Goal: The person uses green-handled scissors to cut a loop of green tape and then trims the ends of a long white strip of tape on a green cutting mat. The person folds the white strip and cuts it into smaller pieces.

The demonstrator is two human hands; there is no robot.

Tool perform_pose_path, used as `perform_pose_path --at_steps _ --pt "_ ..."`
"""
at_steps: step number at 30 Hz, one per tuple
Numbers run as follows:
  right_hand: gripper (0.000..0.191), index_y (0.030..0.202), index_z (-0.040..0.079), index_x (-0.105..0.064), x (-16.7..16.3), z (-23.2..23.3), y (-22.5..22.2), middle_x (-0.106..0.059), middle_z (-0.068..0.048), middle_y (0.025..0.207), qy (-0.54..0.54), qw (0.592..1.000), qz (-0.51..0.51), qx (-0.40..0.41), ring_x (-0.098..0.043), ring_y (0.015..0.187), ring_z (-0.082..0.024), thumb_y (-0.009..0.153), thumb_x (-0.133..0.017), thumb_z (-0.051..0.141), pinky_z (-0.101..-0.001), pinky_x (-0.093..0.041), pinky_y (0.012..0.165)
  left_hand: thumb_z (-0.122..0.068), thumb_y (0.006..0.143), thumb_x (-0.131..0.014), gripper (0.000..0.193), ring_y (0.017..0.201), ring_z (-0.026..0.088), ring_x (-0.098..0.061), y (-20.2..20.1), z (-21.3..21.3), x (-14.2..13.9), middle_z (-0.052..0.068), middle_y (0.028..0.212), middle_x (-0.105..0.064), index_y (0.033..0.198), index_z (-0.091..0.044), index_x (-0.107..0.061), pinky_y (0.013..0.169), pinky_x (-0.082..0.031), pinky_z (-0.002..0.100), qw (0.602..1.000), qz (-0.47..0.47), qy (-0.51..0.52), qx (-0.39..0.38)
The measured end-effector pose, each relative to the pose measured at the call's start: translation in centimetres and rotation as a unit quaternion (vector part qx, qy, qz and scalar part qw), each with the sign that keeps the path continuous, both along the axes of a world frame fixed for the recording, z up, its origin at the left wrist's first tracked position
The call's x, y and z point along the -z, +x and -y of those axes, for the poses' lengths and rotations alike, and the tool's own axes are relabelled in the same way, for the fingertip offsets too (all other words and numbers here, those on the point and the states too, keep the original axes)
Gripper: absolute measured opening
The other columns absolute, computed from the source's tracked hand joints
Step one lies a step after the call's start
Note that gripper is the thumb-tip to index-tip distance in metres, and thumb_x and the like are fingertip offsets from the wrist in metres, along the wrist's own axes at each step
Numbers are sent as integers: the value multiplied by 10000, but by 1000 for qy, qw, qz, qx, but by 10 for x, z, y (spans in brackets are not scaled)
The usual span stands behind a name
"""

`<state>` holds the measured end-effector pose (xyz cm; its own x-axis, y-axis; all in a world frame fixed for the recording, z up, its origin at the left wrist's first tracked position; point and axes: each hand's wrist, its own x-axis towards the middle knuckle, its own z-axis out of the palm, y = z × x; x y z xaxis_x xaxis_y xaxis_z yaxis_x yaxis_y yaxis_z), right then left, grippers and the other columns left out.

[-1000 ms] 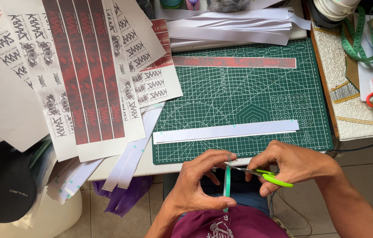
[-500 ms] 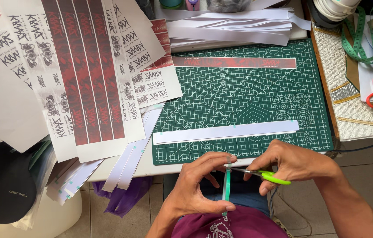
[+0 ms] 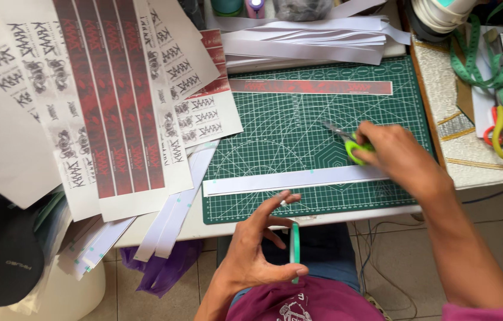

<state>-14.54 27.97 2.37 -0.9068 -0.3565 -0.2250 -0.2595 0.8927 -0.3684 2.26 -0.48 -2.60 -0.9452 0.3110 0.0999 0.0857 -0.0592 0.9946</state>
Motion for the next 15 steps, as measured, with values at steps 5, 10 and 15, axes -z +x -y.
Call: perform_pose_path --at_steps 5,10,15 --pt "147 1004 68 -743 0 5 -16 -758 -122 1002 38 979 -181 -84 -717 891 -326 888 -729 157 -442 -544 756 -392 694 -927 1249 1103 260 -786 3 -1 -4 159 1576 -594 1673 -126 -200 753 -668 301 1000 5 -22 -14" --pt "186 1093 66 -768 1 23 9 -772 -91 1107 11 967 -251 -50 -715 933 -240 955 -708 175 -437 -509 813 -388 707 -927 1320 1130 271 -786 1 -4 -1 172 1594 -572 1684 -130 -78 757 -675 302 999 -12 -25 -31" --pt "146 1026 79 -715 10 39 66 -772 -27 1041 -328 930 117 117 -720 999 -132 915 -710 175 -344 -564 909 -393 743 -935 1339 1189 291 -777 -12 -9 10 180 1621 -549 1695 -133 -31 777 -673 307 997 -53 -48 -24"
